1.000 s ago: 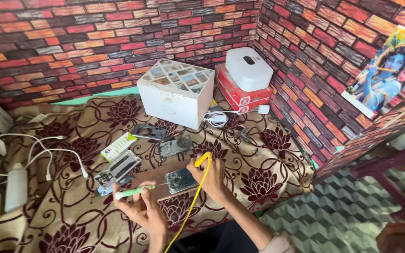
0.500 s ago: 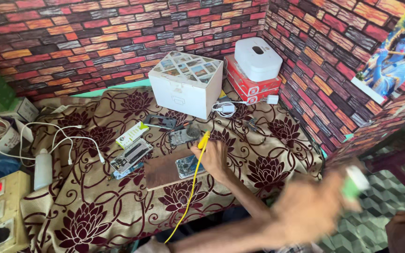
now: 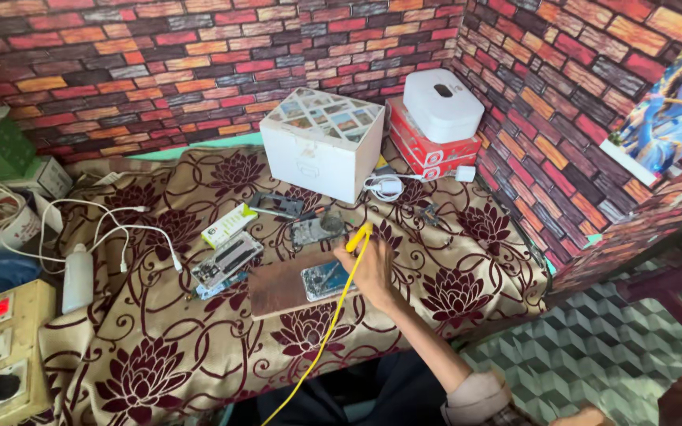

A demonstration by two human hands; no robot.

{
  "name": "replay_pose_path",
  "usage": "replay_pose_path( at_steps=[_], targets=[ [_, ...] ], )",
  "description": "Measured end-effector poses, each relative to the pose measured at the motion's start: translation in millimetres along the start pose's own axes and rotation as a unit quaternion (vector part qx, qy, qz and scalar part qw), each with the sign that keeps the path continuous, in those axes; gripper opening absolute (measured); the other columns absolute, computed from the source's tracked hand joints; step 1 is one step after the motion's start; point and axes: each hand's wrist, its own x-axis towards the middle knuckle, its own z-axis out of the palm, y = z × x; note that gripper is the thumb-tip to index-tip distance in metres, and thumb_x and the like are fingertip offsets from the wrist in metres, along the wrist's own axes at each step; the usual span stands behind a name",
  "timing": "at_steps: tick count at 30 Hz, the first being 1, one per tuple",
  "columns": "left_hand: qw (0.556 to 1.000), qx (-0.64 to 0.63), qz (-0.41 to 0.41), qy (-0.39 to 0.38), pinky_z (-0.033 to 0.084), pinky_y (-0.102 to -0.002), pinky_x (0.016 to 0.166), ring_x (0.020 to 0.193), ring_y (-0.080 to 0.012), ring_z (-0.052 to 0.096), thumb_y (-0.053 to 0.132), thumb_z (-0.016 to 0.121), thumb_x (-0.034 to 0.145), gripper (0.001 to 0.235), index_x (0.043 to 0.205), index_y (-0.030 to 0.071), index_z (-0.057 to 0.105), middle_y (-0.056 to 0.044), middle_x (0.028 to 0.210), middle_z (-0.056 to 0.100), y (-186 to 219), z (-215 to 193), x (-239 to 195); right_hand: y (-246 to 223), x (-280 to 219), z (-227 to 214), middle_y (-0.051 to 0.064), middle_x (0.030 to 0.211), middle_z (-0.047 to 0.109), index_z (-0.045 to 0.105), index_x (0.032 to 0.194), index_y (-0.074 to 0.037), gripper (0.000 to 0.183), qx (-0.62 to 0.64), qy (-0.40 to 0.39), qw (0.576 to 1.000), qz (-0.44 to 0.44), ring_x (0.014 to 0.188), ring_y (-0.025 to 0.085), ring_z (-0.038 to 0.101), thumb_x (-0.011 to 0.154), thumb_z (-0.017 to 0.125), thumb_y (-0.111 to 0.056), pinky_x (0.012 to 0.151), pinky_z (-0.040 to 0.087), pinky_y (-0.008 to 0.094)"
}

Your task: The person uses a soldering iron and a tube of flux to work on a disassembled mobile phone motherboard. They repeatedly apply flux and solder to various points on the circuit board while the phone remains open on the table.

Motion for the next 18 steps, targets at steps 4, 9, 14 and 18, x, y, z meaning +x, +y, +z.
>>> replay_pose_path(
  at_steps=[4,9,14,18],
  targets=[
    [0.992,-0.033,-0.077,0.094,0.044,-0.034,0.049,0.054,-0.0194,0.049,0.008,0.055,0.093,0.06,0.149,0.003,0.034,-0.015,0.081,0.061,-20.6,6.4,-11.1,-2.8,-5.3,-0.7,0.016,0.07,0.065,0.074,0.09,-0.003,0.031,-0.013,0.019,1.0,0.018,0.064,0.032,0.058,0.077,0.082,-0.03,0.061,0.045,0.048],
    [0.978,-0.087,-0.124,0.142,0.043,-0.031,0.049,0.056,-0.0171,0.049,0.008,0.054,0.096,0.058,0.149,0.006,0.03,-0.016,0.087,0.063,-48.8,9.1,-17.6,-8.5,-0.6,-6.2,0.013,0.069,0.067,0.074,0.083,-0.006,0.019,0.022,-0.015,1.0,0.003,0.064,0.029,0.059,0.08,0.08,-0.024,0.063,0.046,0.047],
    [0.966,-0.151,-0.15,0.149,0.042,-0.028,0.05,0.058,-0.0148,0.049,0.008,0.054,0.1,0.056,0.148,0.008,0.025,-0.016,0.092,0.064,-80.4,10.0,-35.7,-14.5,-4.0,-16.2,0.01,0.059,0.061,0.066,0.077,-0.004,0.023,0.062,-0.106,0.985,0.124,0.05,0.024,0.06,0.088,0.073,-0.023,0.052,0.046,0.041],
    [0.952,-0.216,-0.164,0.139,0.041,-0.026,0.051,0.06,-0.0129,0.048,0.008,0.053,0.103,0.055,0.148,0.01,0.022,-0.017,0.096,0.066,-92.1,49.6,-74.5,-4.1,-3.8,-24.6,0.01,0.06,0.061,0.066,0.072,-0.002,0.021,0.093,-0.011,0.995,0.041,0.05,0.019,0.059,0.082,0.077,-0.015,0.049,0.045,0.037]
  ],
)
